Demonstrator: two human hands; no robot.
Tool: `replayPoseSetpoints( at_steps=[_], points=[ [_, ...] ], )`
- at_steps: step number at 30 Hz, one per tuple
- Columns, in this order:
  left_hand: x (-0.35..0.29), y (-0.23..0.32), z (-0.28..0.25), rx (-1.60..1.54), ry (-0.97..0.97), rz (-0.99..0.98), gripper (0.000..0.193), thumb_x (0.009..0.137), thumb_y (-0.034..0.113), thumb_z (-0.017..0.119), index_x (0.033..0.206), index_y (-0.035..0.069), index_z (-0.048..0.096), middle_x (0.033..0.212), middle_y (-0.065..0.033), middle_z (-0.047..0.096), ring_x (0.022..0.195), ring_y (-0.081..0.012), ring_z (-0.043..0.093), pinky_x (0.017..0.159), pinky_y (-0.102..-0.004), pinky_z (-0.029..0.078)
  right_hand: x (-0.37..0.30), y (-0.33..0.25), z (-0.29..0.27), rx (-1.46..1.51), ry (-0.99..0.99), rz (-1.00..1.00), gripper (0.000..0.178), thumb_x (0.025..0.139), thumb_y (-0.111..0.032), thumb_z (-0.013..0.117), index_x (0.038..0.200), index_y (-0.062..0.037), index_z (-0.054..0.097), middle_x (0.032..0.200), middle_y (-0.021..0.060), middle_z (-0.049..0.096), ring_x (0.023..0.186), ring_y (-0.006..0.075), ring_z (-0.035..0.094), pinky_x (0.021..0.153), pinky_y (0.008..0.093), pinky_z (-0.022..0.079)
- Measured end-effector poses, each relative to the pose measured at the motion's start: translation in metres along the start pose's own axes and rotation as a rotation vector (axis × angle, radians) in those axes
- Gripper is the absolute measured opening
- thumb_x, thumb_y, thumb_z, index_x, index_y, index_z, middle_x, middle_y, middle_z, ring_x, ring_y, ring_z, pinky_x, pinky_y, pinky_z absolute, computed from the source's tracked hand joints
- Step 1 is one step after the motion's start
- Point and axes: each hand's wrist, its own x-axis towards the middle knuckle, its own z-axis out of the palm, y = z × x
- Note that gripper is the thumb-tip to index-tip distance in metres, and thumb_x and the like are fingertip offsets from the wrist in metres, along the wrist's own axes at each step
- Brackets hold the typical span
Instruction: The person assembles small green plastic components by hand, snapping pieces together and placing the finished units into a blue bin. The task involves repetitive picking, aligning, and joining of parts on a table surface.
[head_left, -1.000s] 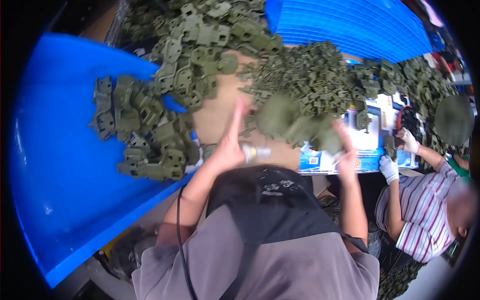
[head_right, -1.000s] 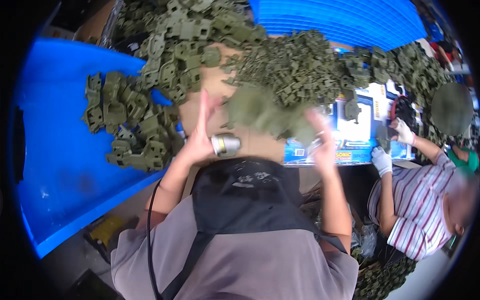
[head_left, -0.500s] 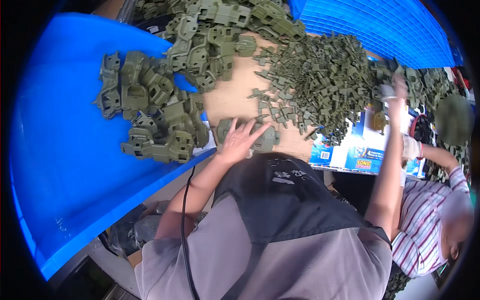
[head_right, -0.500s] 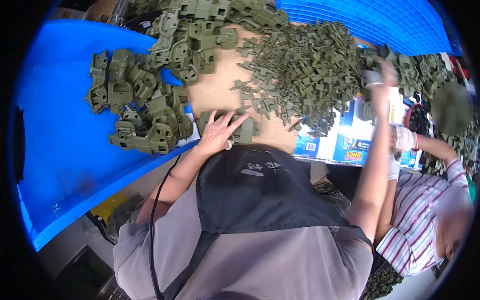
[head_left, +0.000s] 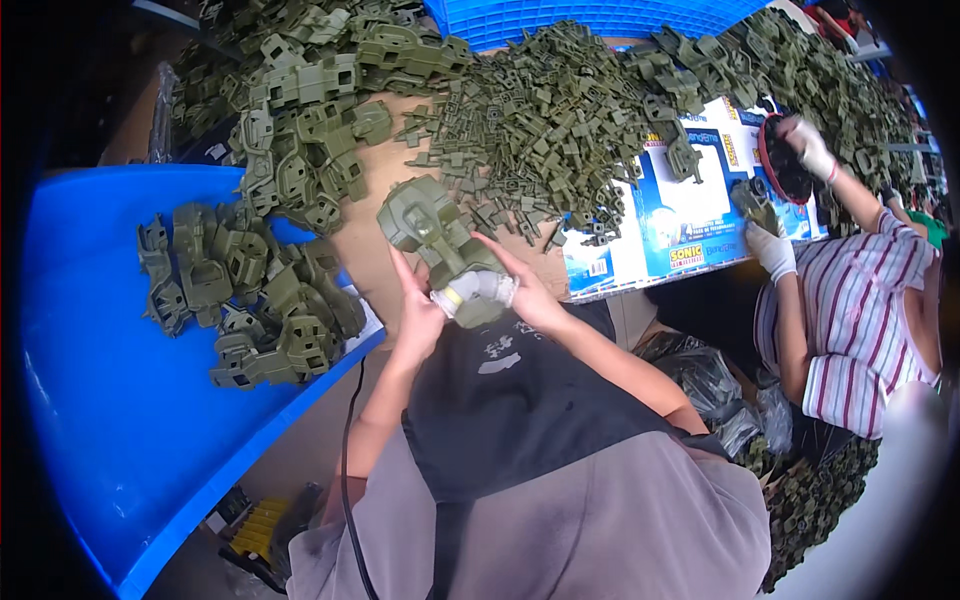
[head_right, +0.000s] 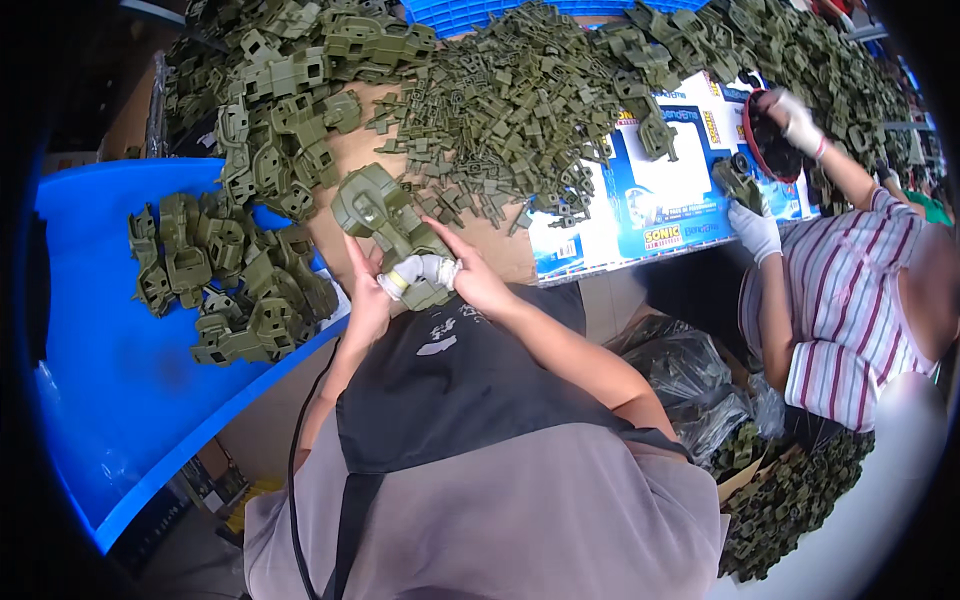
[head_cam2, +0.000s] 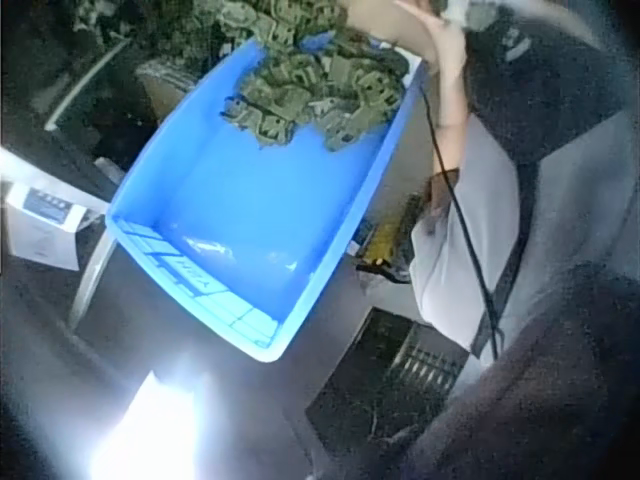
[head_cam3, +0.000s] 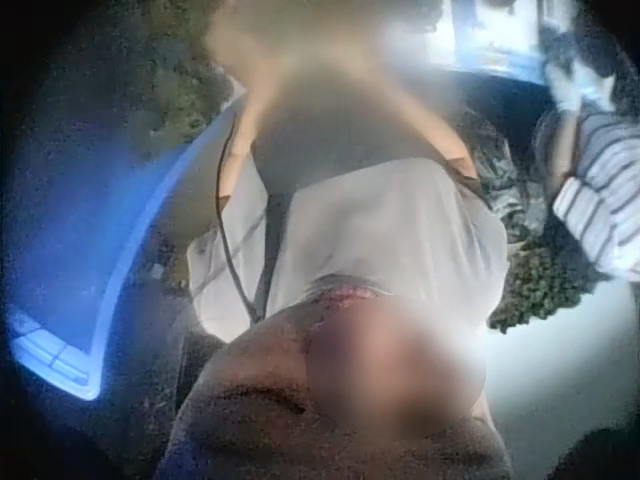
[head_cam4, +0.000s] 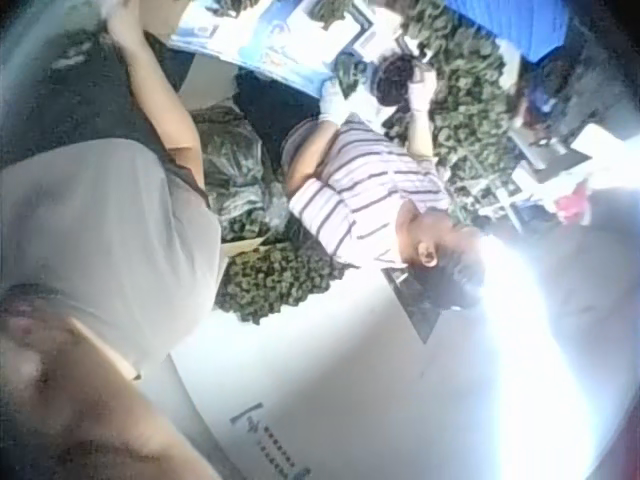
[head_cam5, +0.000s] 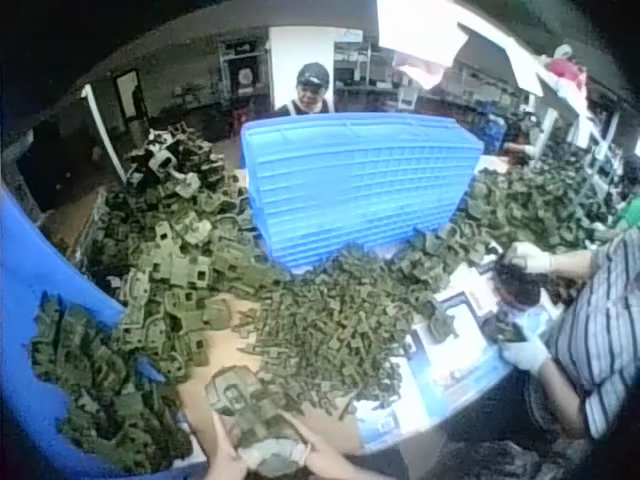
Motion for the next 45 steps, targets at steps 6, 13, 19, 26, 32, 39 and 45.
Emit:
replayPoseSetpoints(
  at_steps=[6, 13, 19, 26, 32, 39, 45],
  points=[
    [-0.014, -0.008, -0.033, 0.451, -0.153, 0.215, 0.103, 0.069, -0.003, 0.066, 0.139, 0.009, -0.01, 0.132, -0.0222, 0.036, 0.119, -0.0287, 0.043, 0.093, -0.0369, 0.042, -0.006, 0.013, 0.003, -0.264, -0.083, -0.162, 0.073, 0.076, -0.003, 0.059, 0.14, -0.0075, 0.024, 0.141, 0.0152, 0.033, 0.13, 0.0253, 0.033, 0.104, 0.0318, 0.027],
    [-0.014, 0.018, -0.045, 0.907, 0.283, 0.182, 0.099, 0.065, -0.008, 0.064, 0.142, 0.01, 0.005, 0.13, -0.0212, 0.041, 0.113, -0.0322, 0.049, 0.089, -0.0385, 0.045, 0.031, 0.021, -0.036, -0.471, 0.208, -0.006, 0.073, 0.078, -0.021, 0.063, 0.139, -0.0087, 0.025, 0.141, 0.0184, 0.03, 0.13, 0.0285, 0.03, 0.105, 0.0364, 0.026],
    [-0.007, 0.012, -0.057, -0.416, -0.168, -0.115, 0.073, 0.082, 0.03, 0.062, 0.138, 0.009, 0.02, 0.12, -0.0191, 0.05, 0.105, -0.0322, 0.054, 0.086, -0.0429, 0.048, 0.025, 0.032, -0.111, -1.618, 0.198, -0.434, 0.03, 0.069, -0.008, 0.059, 0.098, -0.0096, 0.061, 0.128, 0.0153, 0.042, 0.123, 0.0346, 0.035, 0.102, 0.0484, 0.03],
    [0.016, -0.001, -0.048, -0.489, -0.119, -0.262, 0.053, 0.088, 0.044, 0.051, 0.125, 0.008, 0.041, 0.107, -0.0155, 0.059, 0.092, -0.0277, 0.062, 0.073, -0.0403, 0.053, 0.014, 0.052, -0.14, -1.719, 0.053, -0.442, 0.025, 0.07, -0.01, 0.056, 0.094, -0.0116, 0.061, 0.131, 0.0161, 0.039, 0.131, 0.0347, 0.024, 0.109, 0.0534, 0.014],
    [0.01, 0.02, -0.032, -0.099, -0.087, -0.068, 0.063, 0.083, 0.024, 0.061, 0.134, 0.005, 0.031, 0.125, -0.0116, 0.048, 0.108, -0.0223, 0.054, 0.09, -0.0352, 0.045, 0.0, -0.066, -0.029, -0.944, 0.189, -0.496, 0.022, 0.077, -0.011, 0.067, 0.097, -0.0075, 0.059, 0.093, 0.0103, 0.063, 0.083, 0.0283, 0.062, 0.071, 0.0338, 0.05],
    [0.017, 0.038, -0.022, -0.001, -0.357, -0.059, 0.063, 0.077, 0.009, 0.066, 0.132, 0.004, 0.035, 0.119, -0.0054, 0.052, 0.101, -0.0118, 0.052, 0.084, -0.0258, 0.044, 0.005, -0.093, -0.016, -1.131, 0.034, -0.484, 0.032, 0.071, 0.001, 0.057, 0.101, -0.0091, 0.061, 0.082, 0.0147, 0.059, 0.073, 0.0337, 0.06, 0.066, 0.0407, 0.05],
    [0.018, 0.035, -0.021, 0.059, -0.411, -0.077, 0.06, 0.077, 0.009, 0.067, 0.129, 0.002, 0.039, 0.112, -0.0046, 0.055, 0.093, -0.0098, 0.055, 0.075, -0.0242, 0.047, 0.002, -0.105, -0.019, -1.191, -0.07, -0.399, 0.042, 0.063, 0.007, 0.051, 0.101, -0.0086, 0.061, 0.083, 0.0167, 0.06, 0.072, 0.0343, 0.06, 0.064, 0.0422, 0.05]
  ],
)
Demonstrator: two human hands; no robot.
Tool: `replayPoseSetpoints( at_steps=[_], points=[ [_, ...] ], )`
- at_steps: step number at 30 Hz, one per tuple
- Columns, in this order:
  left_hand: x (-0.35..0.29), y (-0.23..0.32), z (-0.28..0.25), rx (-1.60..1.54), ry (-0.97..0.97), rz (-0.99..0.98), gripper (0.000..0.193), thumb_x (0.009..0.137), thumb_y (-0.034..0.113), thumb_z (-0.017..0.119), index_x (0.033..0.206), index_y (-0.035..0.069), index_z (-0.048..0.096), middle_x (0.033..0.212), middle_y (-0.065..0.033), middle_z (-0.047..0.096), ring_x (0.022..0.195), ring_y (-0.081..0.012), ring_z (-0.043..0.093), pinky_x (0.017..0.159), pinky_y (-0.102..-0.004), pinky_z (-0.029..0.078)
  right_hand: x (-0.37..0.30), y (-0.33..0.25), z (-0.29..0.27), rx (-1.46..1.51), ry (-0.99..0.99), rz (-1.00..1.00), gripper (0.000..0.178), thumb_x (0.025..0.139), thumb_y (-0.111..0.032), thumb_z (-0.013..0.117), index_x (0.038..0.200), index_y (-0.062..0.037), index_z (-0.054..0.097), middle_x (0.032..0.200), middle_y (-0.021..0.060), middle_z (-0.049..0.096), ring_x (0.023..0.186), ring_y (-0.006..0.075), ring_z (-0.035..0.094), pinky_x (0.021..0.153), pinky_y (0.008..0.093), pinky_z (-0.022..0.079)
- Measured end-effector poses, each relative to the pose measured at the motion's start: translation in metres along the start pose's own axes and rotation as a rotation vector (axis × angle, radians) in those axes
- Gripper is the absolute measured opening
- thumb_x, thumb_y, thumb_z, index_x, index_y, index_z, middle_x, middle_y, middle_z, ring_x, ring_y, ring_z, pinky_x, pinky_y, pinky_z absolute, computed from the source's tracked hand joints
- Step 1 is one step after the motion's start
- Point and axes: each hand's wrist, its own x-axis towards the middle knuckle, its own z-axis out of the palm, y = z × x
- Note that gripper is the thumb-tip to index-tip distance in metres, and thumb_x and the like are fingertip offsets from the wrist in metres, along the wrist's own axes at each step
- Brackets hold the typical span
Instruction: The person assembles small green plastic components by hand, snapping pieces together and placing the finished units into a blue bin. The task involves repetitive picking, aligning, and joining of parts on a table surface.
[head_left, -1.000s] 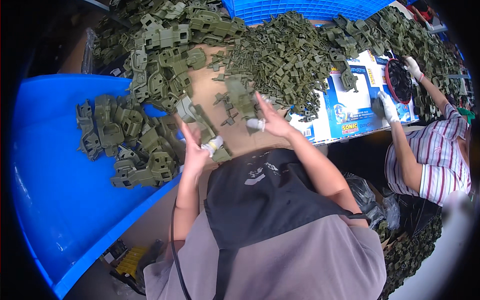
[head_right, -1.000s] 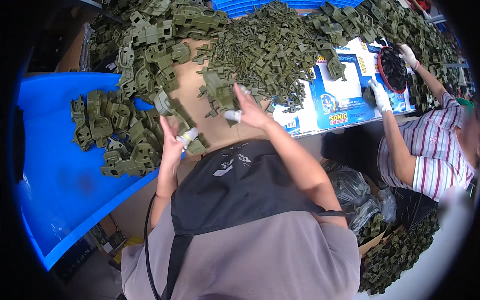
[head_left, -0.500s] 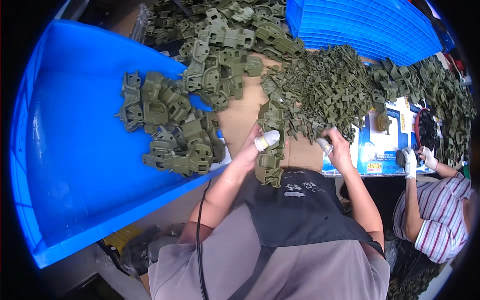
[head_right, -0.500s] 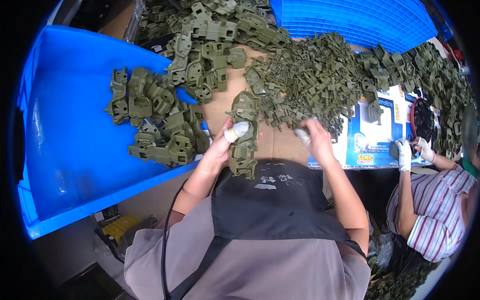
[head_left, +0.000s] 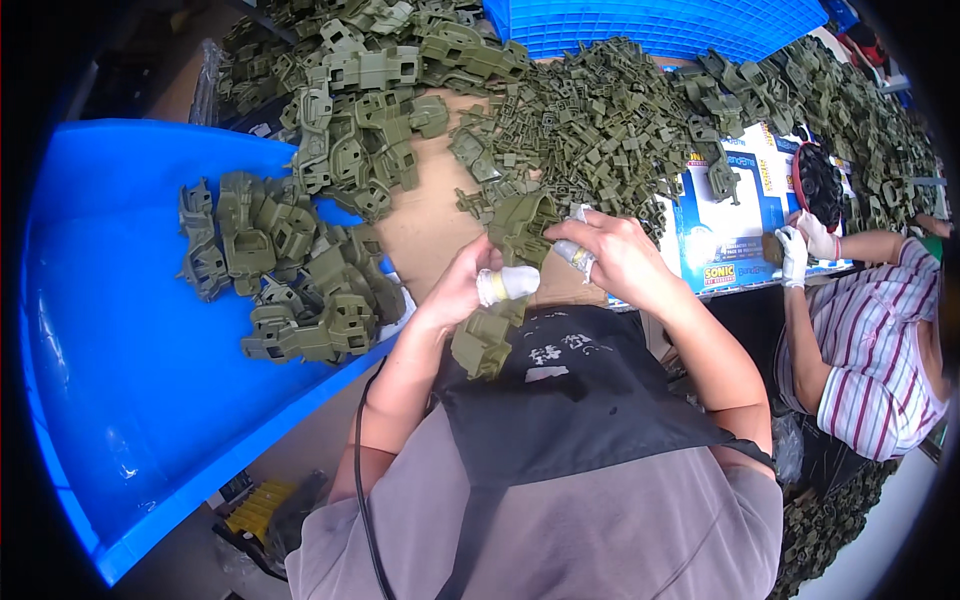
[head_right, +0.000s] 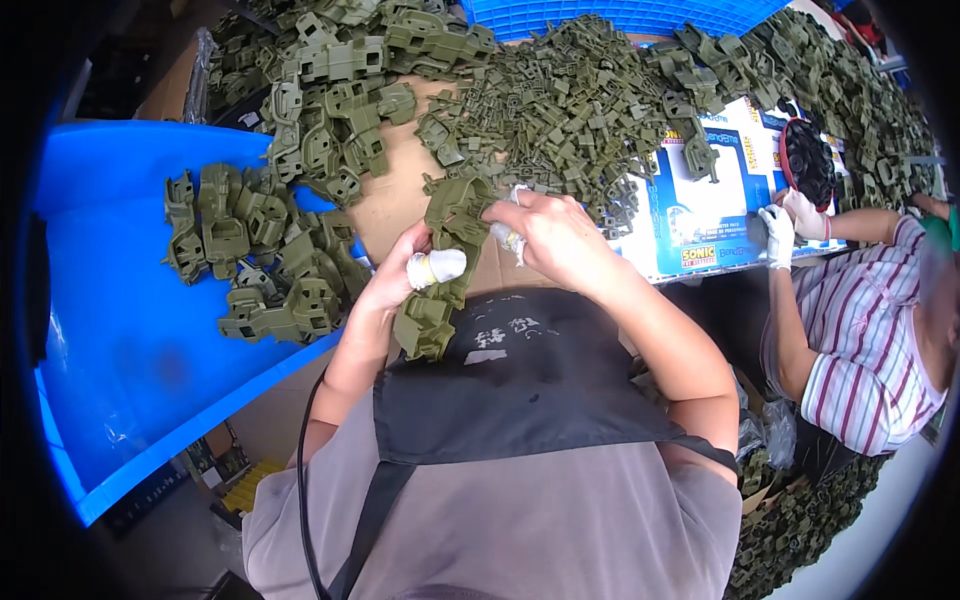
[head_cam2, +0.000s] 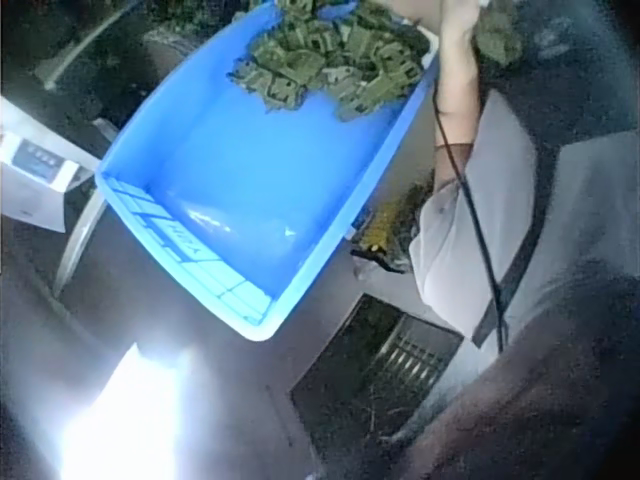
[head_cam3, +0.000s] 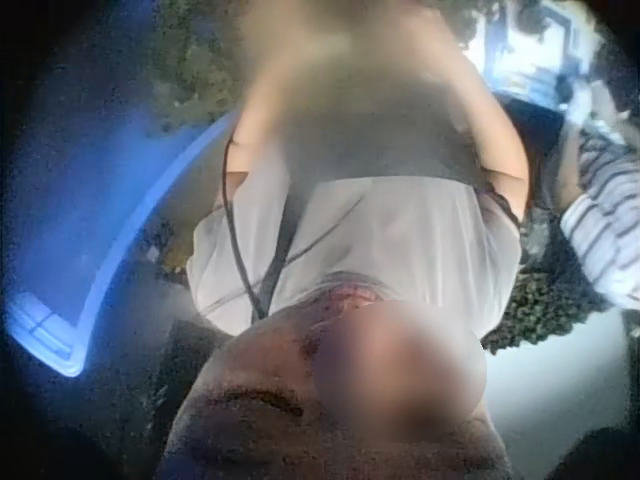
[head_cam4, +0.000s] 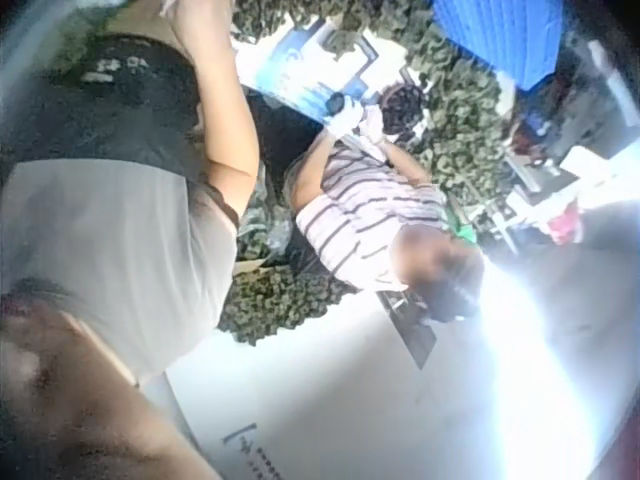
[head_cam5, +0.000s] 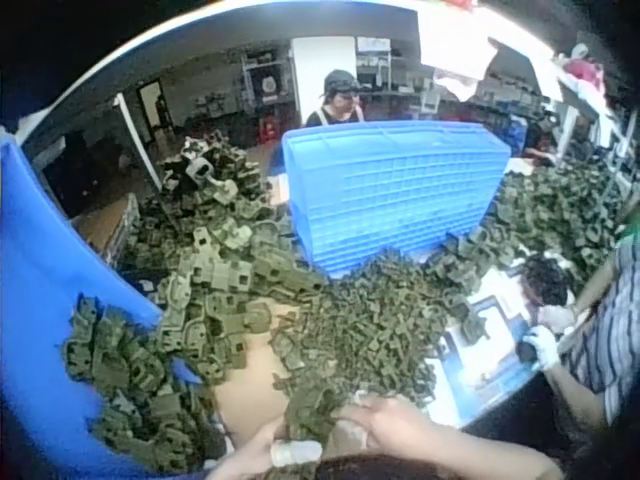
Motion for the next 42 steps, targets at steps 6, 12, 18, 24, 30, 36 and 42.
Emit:
replayPoseSetpoints(
  at_steps=[6, 12, 18, 24, 30, 36, 42],
  points=[
    [-0.001, 0.003, 0.005, 0.05, -0.017, -0.009, 0.055, 0.073, 0.004, 0.068, 0.123, 0.001, 0.045, 0.098, -0.0063, 0.061, 0.08, -0.0108, 0.059, 0.069, -0.0246, 0.049, -0.004, 0.02, 0.008, 0.088, -0.008, -0.102, 0.034, 0.067, 0.003, 0.054, 0.099, -0.0089, 0.062, 0.082, 0.0152, 0.061, 0.073, 0.034, 0.061, 0.063, 0.0415, 0.05],
    [-0.001, -0.01, -0.001, 0.169, -0.013, 0.004, 0.054, 0.072, 0.001, 0.069, 0.12, -0.001, 0.045, 0.1, -0.0087, 0.061, 0.084, -0.0139, 0.06, 0.072, -0.0274, 0.049, 0.001, 0.035, 0.021, 0.287, -0.022, -0.118, 0.028, 0.069, 0.002, 0.059, 0.095, -0.0062, 0.064, 0.087, 0.012, 0.064, 0.079, 0.0311, 0.062, 0.07, 0.0367, 0.051],
    [0.006, -0.013, -0.008, 0.187, -0.038, 0.026, 0.051, 0.073, 0.001, 0.067, 0.12, 0.0, 0.046, 0.097, -0.0075, 0.061, 0.084, -0.0138, 0.06, 0.07, -0.028, 0.05, 0.0, 0.042, 0.034, 0.164, -0.114, -0.067, 0.029, 0.069, 0.001, 0.057, 0.097, -0.0052, 0.062, 0.091, 0.0136, 0.063, 0.083, 0.0322, 0.061, 0.072, 0.0382, 0.05],
    [0.008, -0.044, -0.02, -0.06, 0.172, -0.095, 0.05, 0.08, 0.014, 0.063, 0.124, 0.003, 0.043, 0.105, -0.0061, 0.059, 0.09, -0.0148, 0.06, 0.077, -0.0289, 0.05, 0.018, 0.061, 0.035, 0.306, -0.066, -0.211, 0.029, 0.08, -0.011, 0.06, 0.108, -0.0084, 0.056, 0.102, 0.0137, 0.061, 0.085, 0.0282, 0.062, 0.069, 0.0367, 0.051],
    [0.008, -0.055, -0.019, -0.536, 0.382, -0.116, 0.047, 0.087, 0.031, 0.056, 0.126, 0.006, 0.046, 0.111, -0.0075, 0.06, 0.099, -0.0162, 0.058, 0.083, -0.0314, 0.049, 0.032, 0.202, 0.019, -0.299, 0.611, 0.417, 0.035, 0.072, -0.027, 0.073, 0.096, -0.0093, 0.056, 0.099, 0.0158, 0.057, 0.097, 0.0353, 0.051, 0.083, 0.0427, 0.041],
    [0.001, -0.061, -0.021, -0.726, 0.379, -0.199, 0.044, 0.088, 0.036, 0.053, 0.118, 0.004, 0.051, 0.109, -0.0143, 0.06, 0.092, -0.0253, 0.062, 0.076, -0.0355, 0.052, 0.018, 0.2, 0.03, -0.209, 0.63, 0.34, 0.019, 0.074, -0.009, 0.067, 0.087, -0.0082, 0.053, 0.076, 0.0136, 0.059, 0.072, 0.0326, 0.059, 0.061, 0.0415, 0.044],
    [-0.002, -0.054, -0.009, -0.774, 0.351, -0.398, 0.039, 0.085, 0.028, 0.057, 0.116, 0.007, 0.044, 0.096, -0.0162, 0.059, 0.079, -0.0264, 0.064, 0.07, -0.0384, 0.055, -0.02, 0.015, 0.019, 0.426, -0.182, 0.044, 0.02, 0.074, -0.007, 0.068, 0.093, -0.0048, 0.062, 0.088, 0.0096, 0.062, 0.083, 0.0241, 0.061, 0.072, 0.0319, 0.048]
  ],
)
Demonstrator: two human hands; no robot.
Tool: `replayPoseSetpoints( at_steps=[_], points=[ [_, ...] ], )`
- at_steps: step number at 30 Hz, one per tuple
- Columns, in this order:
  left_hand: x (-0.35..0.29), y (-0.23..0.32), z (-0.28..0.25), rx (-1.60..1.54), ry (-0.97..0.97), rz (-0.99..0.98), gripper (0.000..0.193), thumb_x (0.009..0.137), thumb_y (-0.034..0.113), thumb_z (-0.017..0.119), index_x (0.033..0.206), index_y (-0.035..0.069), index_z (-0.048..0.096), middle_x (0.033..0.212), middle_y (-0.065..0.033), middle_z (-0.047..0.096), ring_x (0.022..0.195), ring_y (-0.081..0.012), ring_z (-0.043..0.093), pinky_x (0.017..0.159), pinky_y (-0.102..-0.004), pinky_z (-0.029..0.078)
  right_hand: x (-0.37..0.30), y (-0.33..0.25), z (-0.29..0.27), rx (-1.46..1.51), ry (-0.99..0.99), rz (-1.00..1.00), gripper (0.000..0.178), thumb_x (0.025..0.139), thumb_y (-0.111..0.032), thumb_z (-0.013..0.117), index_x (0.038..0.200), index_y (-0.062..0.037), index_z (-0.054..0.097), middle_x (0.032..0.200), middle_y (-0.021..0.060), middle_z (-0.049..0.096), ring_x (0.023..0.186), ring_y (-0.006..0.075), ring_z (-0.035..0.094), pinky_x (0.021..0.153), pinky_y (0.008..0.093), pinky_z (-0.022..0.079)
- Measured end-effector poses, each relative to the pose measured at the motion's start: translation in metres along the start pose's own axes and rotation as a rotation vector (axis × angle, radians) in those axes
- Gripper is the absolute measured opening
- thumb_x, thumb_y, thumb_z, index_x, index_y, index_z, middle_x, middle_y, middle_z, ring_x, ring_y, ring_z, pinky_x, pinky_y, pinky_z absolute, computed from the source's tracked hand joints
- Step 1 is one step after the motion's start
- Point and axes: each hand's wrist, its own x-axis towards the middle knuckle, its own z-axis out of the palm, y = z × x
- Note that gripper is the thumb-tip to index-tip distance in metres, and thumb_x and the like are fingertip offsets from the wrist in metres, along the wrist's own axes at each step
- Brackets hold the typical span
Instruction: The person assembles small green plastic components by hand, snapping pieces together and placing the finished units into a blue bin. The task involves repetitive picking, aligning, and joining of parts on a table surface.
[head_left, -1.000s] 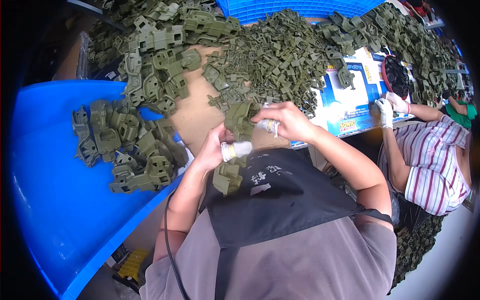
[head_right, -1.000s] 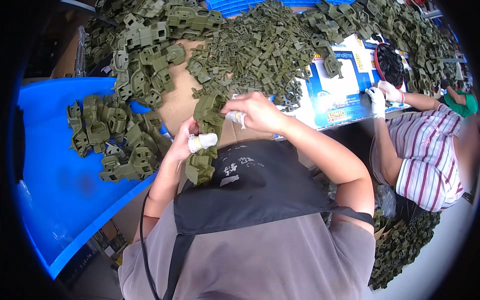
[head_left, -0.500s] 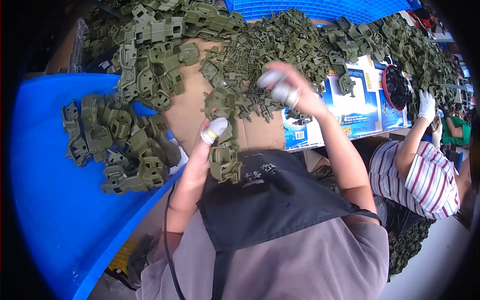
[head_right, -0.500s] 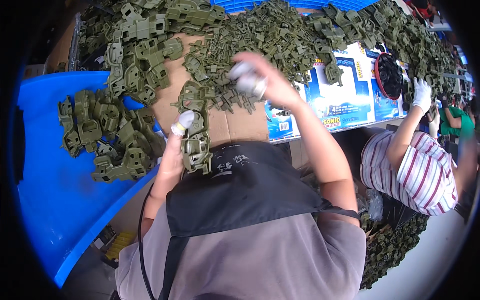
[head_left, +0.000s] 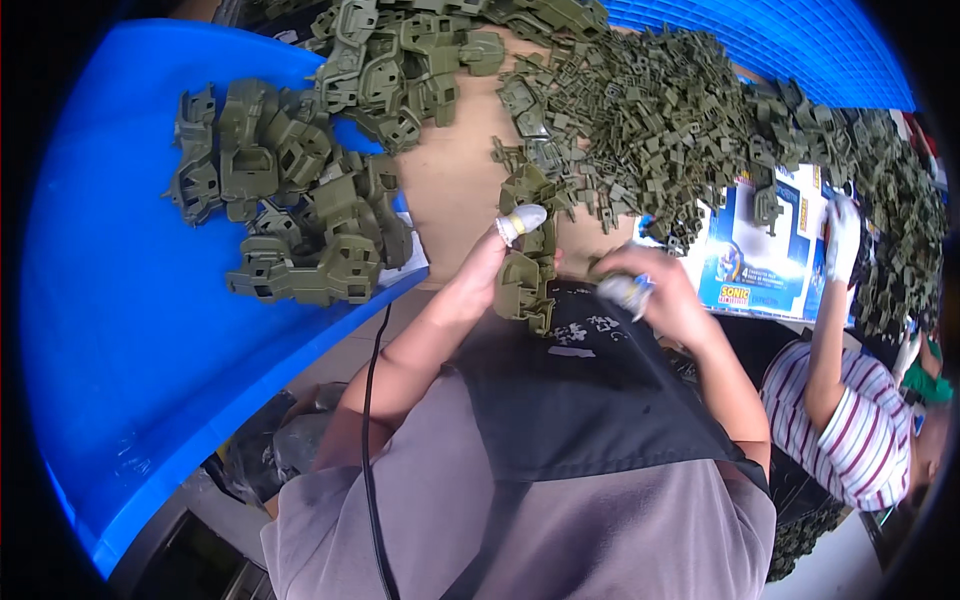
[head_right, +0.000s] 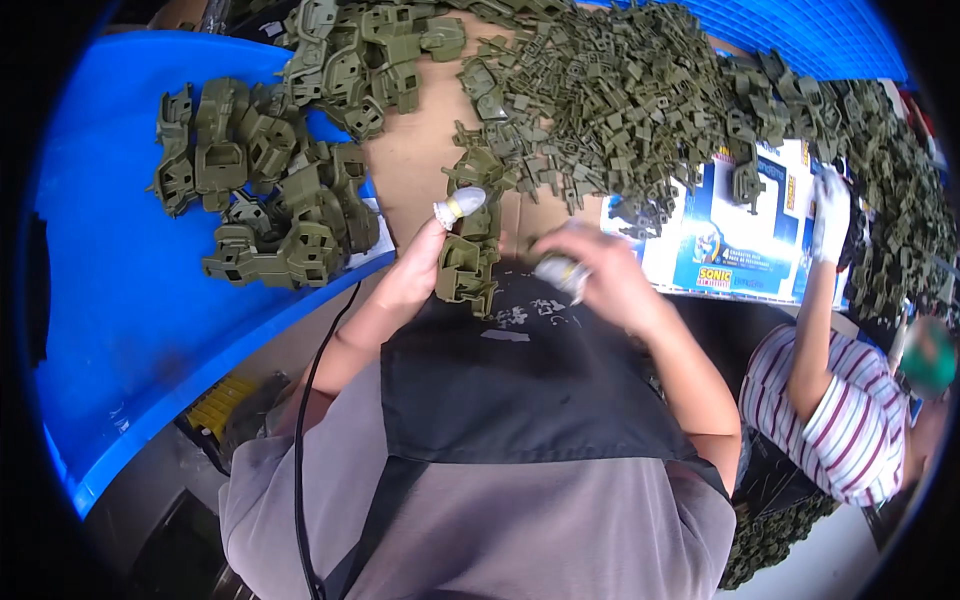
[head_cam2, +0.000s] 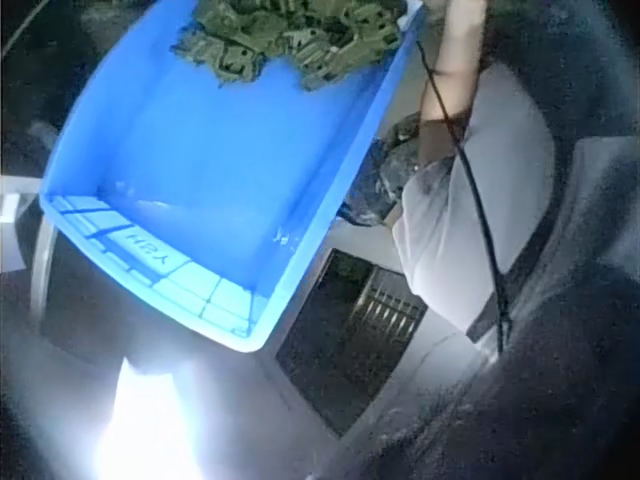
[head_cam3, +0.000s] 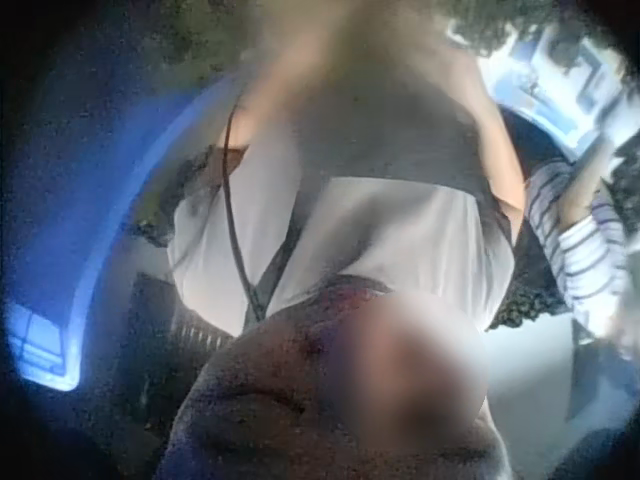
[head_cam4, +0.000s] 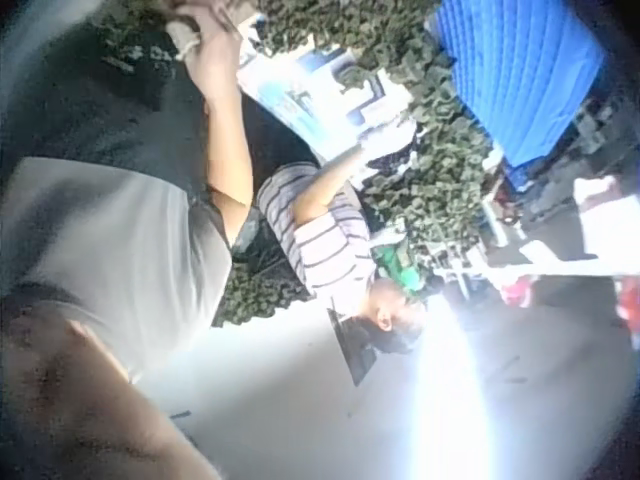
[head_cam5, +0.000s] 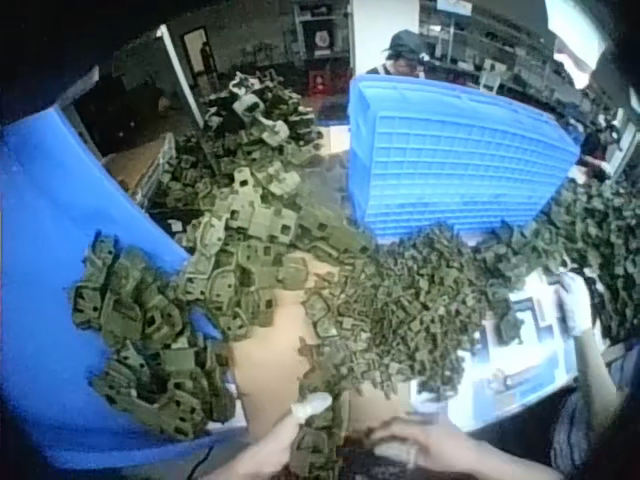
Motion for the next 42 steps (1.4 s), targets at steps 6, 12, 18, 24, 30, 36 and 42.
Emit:
replayPoseSetpoints(
  at_steps=[6, 12, 18, 24, 30, 36, 42],
  points=[
    [-0.003, -0.006, 0.023, 0.135, -0.007, 0.015, 0.042, 0.084, 0.028, 0.058, 0.117, 0.006, 0.045, 0.093, -0.0099, 0.058, 0.075, -0.0211, 0.063, 0.066, -0.0354, 0.055, -0.006, -0.008, 0.024, -0.153, -0.18, -0.044, 0.033, 0.067, 0.005, 0.056, 0.097, -0.0081, 0.063, 0.088, 0.015, 0.062, 0.083, 0.033, 0.06, 0.075, 0.0408, 0.048],
    [-0.004, -0.011, 0.026, 0.207, -0.023, 0.022, 0.04, 0.085, 0.03, 0.058, 0.115, 0.007, 0.047, 0.091, -0.0117, 0.06, 0.077, -0.0208, 0.063, 0.065, -0.0342, 0.055, -0.008, -0.01, 0.031, -0.125, -0.264, 0.003, 0.042, 0.06, 0.013, 0.046, 0.094, -0.0062, 0.06, 0.084, 0.0184, 0.063, 0.083, 0.035, 0.06, 0.076, 0.043, 0.048],
    [-0.014, -0.013, 0.037, 0.257, 0.065, 0.076, 0.039, 0.085, 0.024, 0.058, 0.119, 0.009, 0.044, 0.092, -0.0077, 0.057, 0.073, -0.0195, 0.062, 0.06, -0.032, 0.054, -0.009, -0.006, 0.041, -0.112, -0.241, -0.049, 0.037, 0.061, 0.011, 0.047, 0.092, -0.004, 0.059, 0.086, 0.0182, 0.063, 0.084, 0.0355, 0.06, 0.079, 0.0435, 0.047],
    [-0.02, -0.017, 0.027, 0.232, 0.062, 0.067, 0.038, 0.087, 0.024, 0.056, 0.12, 0.01, 0.043, 0.095, -0.008, 0.056, 0.075, -0.0198, 0.062, 0.062, -0.0331, 0.055, -0.009, -0.004, 0.053, -0.044, -0.242, -0.066, 0.029, 0.066, 0.007, 0.051, 0.091, -0.0049, 0.059, 0.081, 0.0176, 0.063, 0.081, 0.036, 0.06, 0.08, 0.0421, 0.047],
    [-0.016, -0.013, -0.004, 0.053, 0.107, 0.054, 0.035, 0.086, 0.027, 0.057, 0.113, 0.006, 0.049, 0.095, -0.0067, 0.058, 0.078, -0.019, 0.062, 0.067, -0.0311, 0.054, 0.024, 0.004, 0.053, -0.087, -0.504, 0.067, 0.026, 0.074, -0.002, 0.056, 0.099, -0.007, 0.058, 0.085, 0.0174, 0.063, 0.083, 0.0367, 0.061, 0.089, 0.0417, 0.044],
    [0.004, 0.014, -0.063, 0.024, 0.448, 0.602, 0.036, 0.083, 0.032, 0.063, 0.111, 0.013, 0.054, 0.096, 0.0004, 0.058, 0.096, -0.015, 0.057, 0.084, -0.0352, 0.047, 0.099, 0.089, 0.062, -0.442, 0.412, 0.235, 0.055, 0.074, -0.036, 0.068, 0.118, -0.008, 0.05, 0.109, 0.0165, 0.053, 0.101, 0.0316, 0.051, 0.084, 0.0412, 0.041],
    [0.07, 0.022, -0.082, 0.062, 0.531, 0.619, 0.049, 0.082, 0.035, 0.063, 0.125, 0.018, 0.045, 0.118, 0.0015, 0.051, 0.11, -0.0154, 0.049, 0.095, -0.0346, 0.04, 0.132, 0.124, 0.082, -0.653, 0.369, 0.526, 0.045, 0.064, -0.029, 0.071, 0.096, -0.0062, 0.051, 0.106, 0.0171, 0.047, 0.099, 0.0317, 0.044, 0.081, 0.0418, 0.036]
  ],
)
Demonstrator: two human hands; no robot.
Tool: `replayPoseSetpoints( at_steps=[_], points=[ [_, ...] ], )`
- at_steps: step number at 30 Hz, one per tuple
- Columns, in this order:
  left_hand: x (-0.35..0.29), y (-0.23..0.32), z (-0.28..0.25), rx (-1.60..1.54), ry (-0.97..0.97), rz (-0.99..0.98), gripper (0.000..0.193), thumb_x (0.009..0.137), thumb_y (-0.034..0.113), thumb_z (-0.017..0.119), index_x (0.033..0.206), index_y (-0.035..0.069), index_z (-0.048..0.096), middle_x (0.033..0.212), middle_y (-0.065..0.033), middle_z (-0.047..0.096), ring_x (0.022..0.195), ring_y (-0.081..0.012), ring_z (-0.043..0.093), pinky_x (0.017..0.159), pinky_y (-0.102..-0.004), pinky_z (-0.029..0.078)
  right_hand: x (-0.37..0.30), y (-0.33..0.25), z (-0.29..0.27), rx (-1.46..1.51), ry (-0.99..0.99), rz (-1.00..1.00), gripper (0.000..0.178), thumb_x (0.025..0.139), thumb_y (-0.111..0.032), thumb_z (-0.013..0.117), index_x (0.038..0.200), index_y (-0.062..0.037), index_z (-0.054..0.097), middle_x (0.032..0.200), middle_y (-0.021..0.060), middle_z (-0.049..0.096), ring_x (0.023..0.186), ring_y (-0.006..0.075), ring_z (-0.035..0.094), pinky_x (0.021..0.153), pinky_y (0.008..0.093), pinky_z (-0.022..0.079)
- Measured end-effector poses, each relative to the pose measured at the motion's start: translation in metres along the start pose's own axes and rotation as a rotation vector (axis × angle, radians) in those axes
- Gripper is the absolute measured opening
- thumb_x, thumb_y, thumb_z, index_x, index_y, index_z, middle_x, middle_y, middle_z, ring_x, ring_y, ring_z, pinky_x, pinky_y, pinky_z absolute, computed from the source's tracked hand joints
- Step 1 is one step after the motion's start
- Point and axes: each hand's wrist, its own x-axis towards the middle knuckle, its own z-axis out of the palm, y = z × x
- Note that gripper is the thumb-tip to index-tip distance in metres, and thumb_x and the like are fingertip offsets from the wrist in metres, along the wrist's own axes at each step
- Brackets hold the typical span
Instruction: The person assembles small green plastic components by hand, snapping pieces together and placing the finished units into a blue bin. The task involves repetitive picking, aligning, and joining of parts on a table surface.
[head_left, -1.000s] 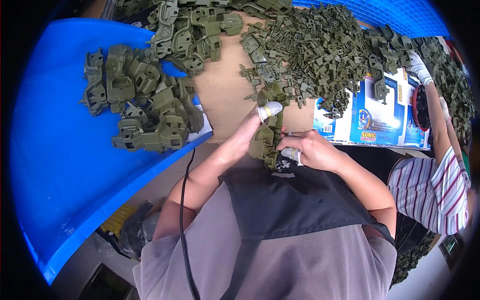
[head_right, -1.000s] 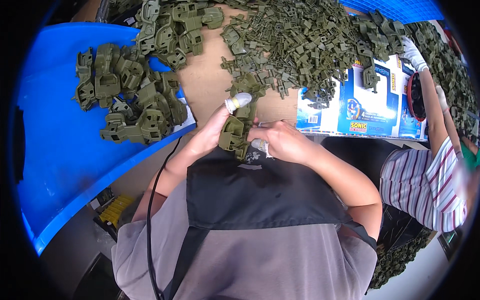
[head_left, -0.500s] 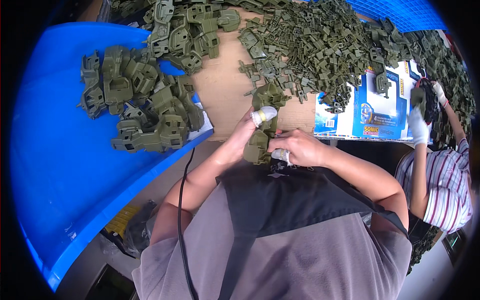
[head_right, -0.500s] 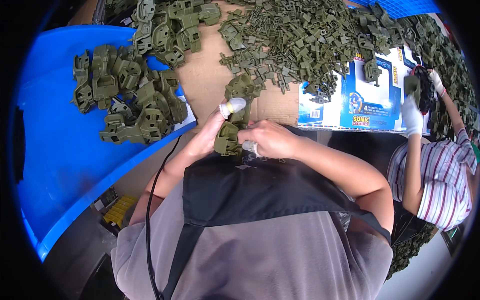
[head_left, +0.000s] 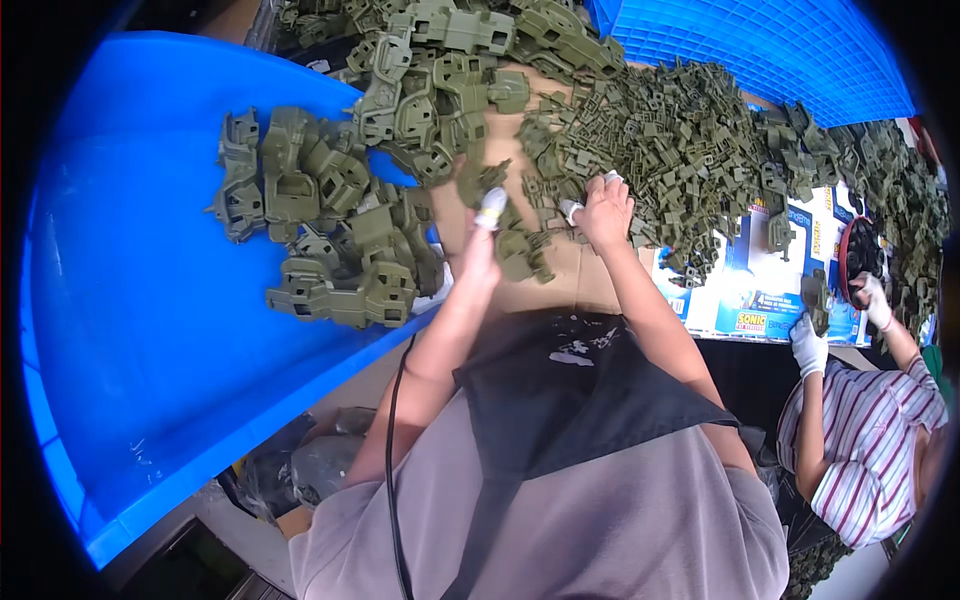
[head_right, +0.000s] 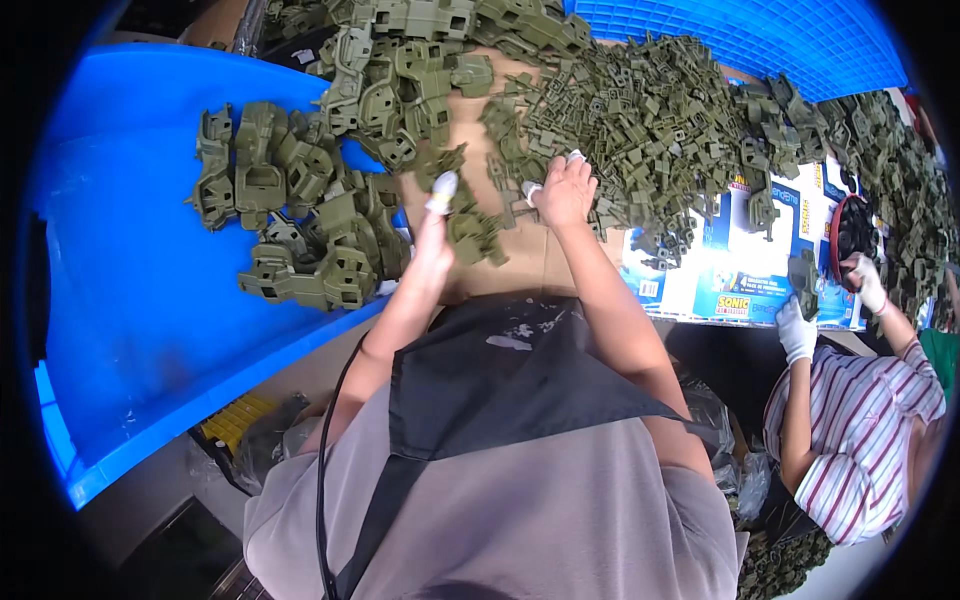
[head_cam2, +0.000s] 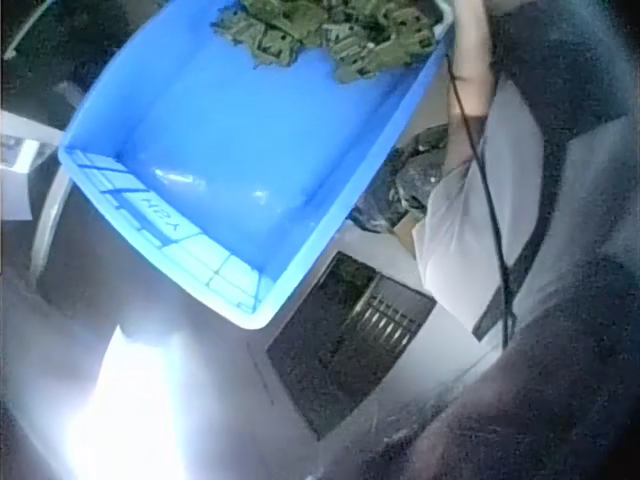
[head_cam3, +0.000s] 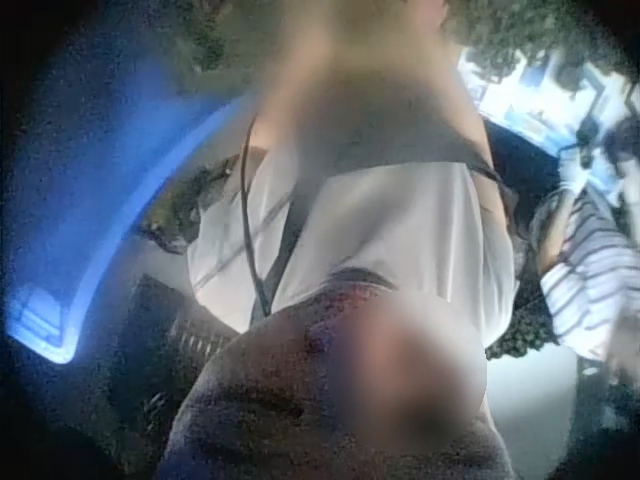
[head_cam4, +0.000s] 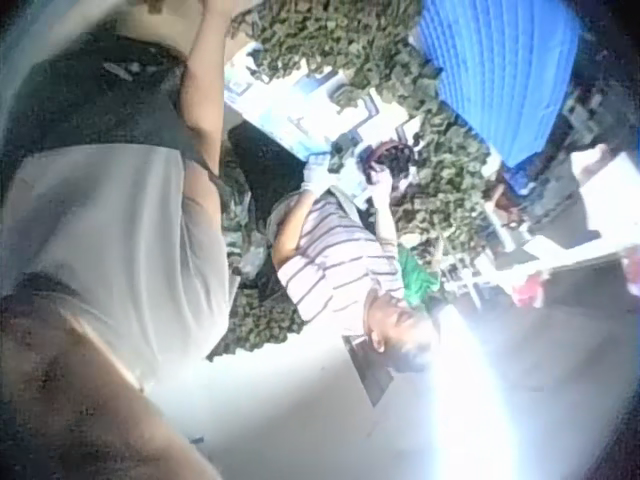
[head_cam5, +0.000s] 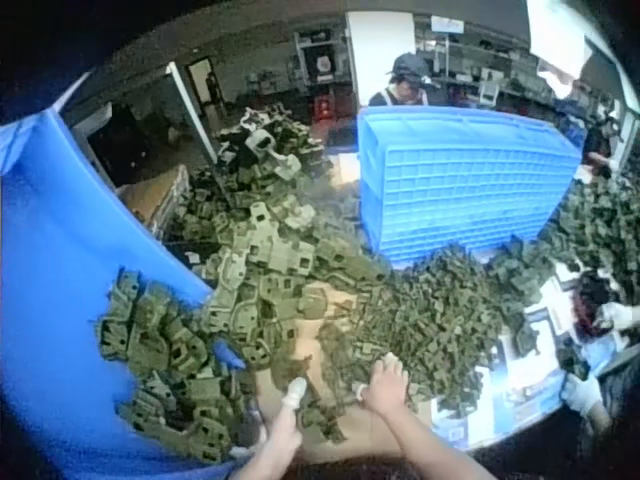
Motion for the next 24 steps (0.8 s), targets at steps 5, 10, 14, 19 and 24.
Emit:
replayPoseSetpoints(
  at_steps=[5, 10, 14, 19, 24],
  points=[
    [0.037, -0.024, 0.046, -0.339, -0.197, -0.019, 0.044, 0.082, 0.039, 0.061, 0.117, 0.013, 0.053, 0.113, -0.0022, 0.056, 0.102, -0.0193, 0.055, 0.088, -0.0376, 0.045, -0.004, 0.012, 0.011, 0.295, -0.012, -0.217, 0.036, 0.063, -0.001, 0.062, 0.096, -0.0061, 0.048, 0.096, 0.0138, 0.057, 0.092, 0.0324, 0.054, 0.076, 0.0435, 0.044],
    [0.007, 0.013, 0.056, -0.582, -0.546, -0.289, 0.048, 0.087, 0.048, 0.05, 0.108, 0.006, 0.057, 0.103, -0.0087, 0.062, 0.094, -0.0259, 0.06, 0.081, -0.0431, 0.051, -0.014, 0.021, -0.003, 1.681, -0.383, 0.211, 0.059, 0.08, -0.012, 0.062, 0.133, -0.0099, 0.036, 0.121, 0.0083, 0.051, 0.106, 0.0189, 0.052, 0.087, 0.0342, 0.043],
    [-0.013, 0.013, 0.049, -0.589, -0.711, -0.253, 0.055, 0.088, 0.052, 0.045, 0.114, 0.004, 0.054, 0.108, -0.01, 0.061, 0.095, -0.0257, 0.06, 0.083, -0.0438, 0.05, -0.038, -0.01, -0.037, 1.857, -0.478, 0.144, 0.061, 0.084, -0.017, 0.062, 0.137, -0.0097, 0.032, 0.12, 0.008, 0.051, 0.106, 0.0176, 0.051, 0.09, 0.0326, 0.041],
    [-0.051, 0.045, 0.047, -0.147, -0.634, -0.021, 0.053, 0.092, 0.048, 0.037, 0.121, 0.006, 0.048, 0.115, -0.0094, 0.057, 0.102, -0.0233, 0.058, 0.087, -0.038, 0.048, -0.065, -0.014, -0.084, 1.793, -0.331, -0.034, 0.061, 0.086, -0.016, 0.059, 0.139, -0.0085, 0.029, 0.125, 0.0113, 0.049, 0.11, 0.0203, 0.051, 0.092, 0.0302, 0.04],
    [-0.065, 0.049, 0.044, -0.084, -0.656, 0.056, 0.049, 0.091, 0.026, 0.051, 0.134, 0.013, 0.03, 0.122, -0.0058, 0.05, 0.108, -0.0204, 0.053, 0.092, -0.0343, 0.044, -0.091, -0.018, -0.113, 0.818, 0.068, -0.353, 0.064, 0.085, -0.014, 0.057, 0.14, -0.0087, 0.026, 0.136, 0.0182, 0.039, 0.123, 0.0282, 0.042, 0.1, 0.0349, 0.034]
  ],
)
